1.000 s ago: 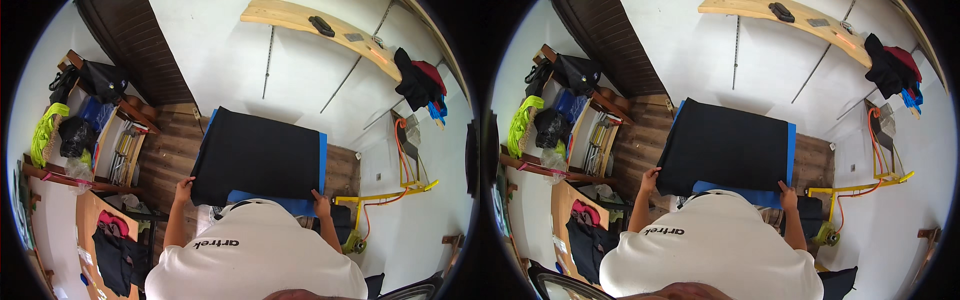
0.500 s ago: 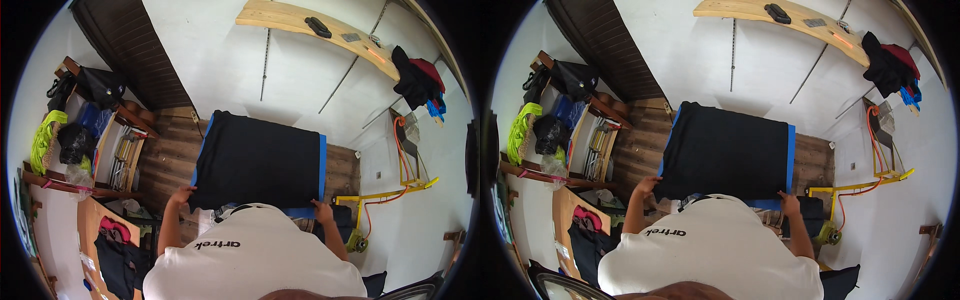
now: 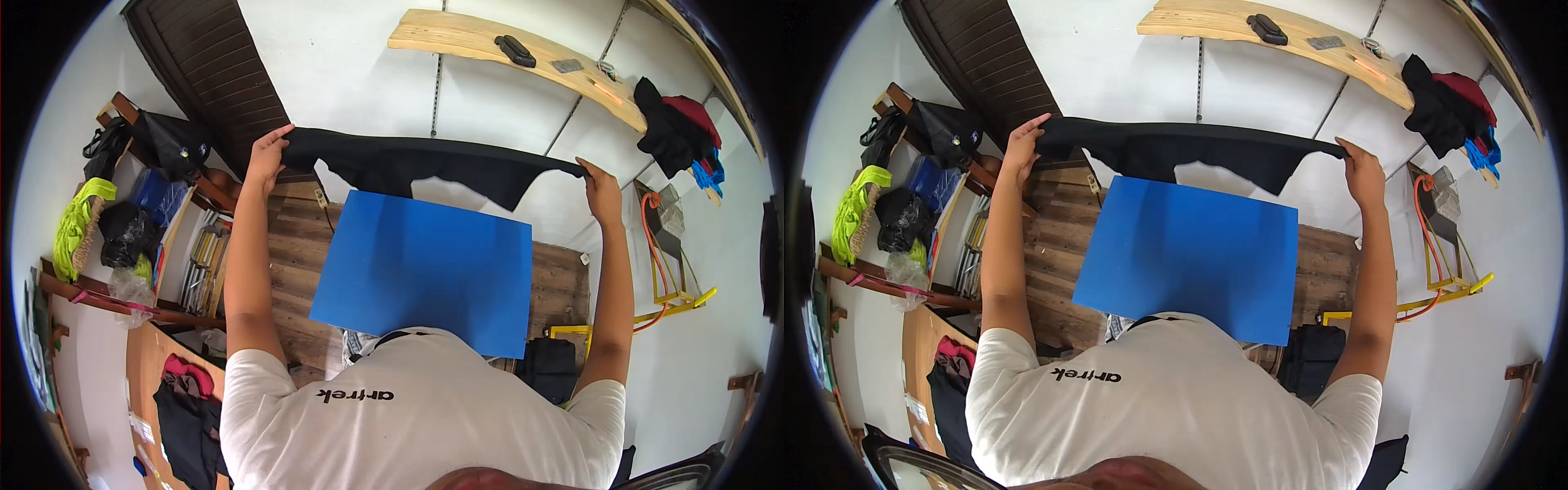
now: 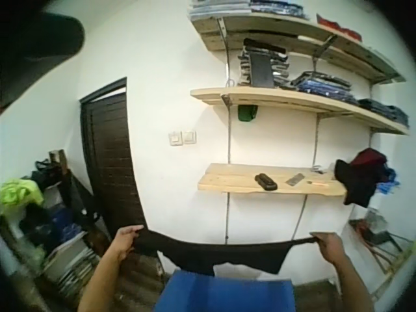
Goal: The recorder is measuring, aligning, and cutting a piece of black fabric on a workbench using a utility knife.
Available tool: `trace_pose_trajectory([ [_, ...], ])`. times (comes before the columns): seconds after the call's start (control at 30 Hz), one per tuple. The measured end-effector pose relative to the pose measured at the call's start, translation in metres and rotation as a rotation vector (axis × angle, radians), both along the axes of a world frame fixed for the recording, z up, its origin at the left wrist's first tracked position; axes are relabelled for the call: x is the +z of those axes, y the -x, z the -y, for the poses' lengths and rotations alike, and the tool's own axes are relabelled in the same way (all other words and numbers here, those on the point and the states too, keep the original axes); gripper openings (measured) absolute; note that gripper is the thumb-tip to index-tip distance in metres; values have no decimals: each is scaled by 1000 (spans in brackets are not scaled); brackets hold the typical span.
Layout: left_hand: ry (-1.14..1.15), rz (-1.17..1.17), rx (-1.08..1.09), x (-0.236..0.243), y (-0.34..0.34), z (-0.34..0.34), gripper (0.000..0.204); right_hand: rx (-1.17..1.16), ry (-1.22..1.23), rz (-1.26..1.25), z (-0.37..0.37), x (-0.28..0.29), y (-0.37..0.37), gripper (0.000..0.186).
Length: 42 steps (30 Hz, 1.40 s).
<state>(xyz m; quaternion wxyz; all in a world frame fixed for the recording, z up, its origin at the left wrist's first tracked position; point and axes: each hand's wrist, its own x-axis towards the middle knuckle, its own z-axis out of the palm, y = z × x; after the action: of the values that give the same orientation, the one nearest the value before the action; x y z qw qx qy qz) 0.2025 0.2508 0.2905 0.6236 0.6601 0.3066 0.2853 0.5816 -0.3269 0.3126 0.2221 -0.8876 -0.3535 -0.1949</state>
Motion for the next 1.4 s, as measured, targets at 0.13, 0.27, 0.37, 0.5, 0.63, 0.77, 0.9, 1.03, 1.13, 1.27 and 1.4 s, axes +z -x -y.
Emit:
trace_pose_trajectory([
  [0.13, -180, 46, -73, -20, 27, 18, 43, 20, 64, 28, 17, -30, 17, 34],
  [0.27, -254, 13, -21, -89, 72, 50, 43, 78, 88, -114, 45, -108, 48, 41],
  [0.37, -243, -28, -5, -162, 112, 74, 44, 75, 181, -340, 72, -180, 87, 49],
  [0.5, -104, -361, -5, -249, 165, 101, 43, 97, 222, -394, 104, -272, 152, 54],
  [0.63, -18, -415, -13, -290, 201, 124, 45, 33, 330, -537, 132, -318, 203, 57],
  [0.77, 19, -514, 4, -297, 223, 141, 43, -3, 346, -551, 148, -321, 226, 55],
  [0.9, 67, -536, -1, -300, 238, 151, 40, 11, 373, -576, 160, -315, 242, 47],
  [1.03, -129, -562, -102, -306, 249, 162, 39, 47, 365, -562, 171, -314, 258, 41],
  [1.13, -89, -606, -37, -307, 258, 170, 41, 11, 326, -584, 178, -312, 266, 39],
  [1.27, 140, -579, -158, -302, 265, 171, 44, -5, 263, -641, 183, -307, 268, 39],
  [1.4, -483, -856, -226, -279, 260, 175, 38, -40, 305, -775, 186, -305, 256, 35],
])
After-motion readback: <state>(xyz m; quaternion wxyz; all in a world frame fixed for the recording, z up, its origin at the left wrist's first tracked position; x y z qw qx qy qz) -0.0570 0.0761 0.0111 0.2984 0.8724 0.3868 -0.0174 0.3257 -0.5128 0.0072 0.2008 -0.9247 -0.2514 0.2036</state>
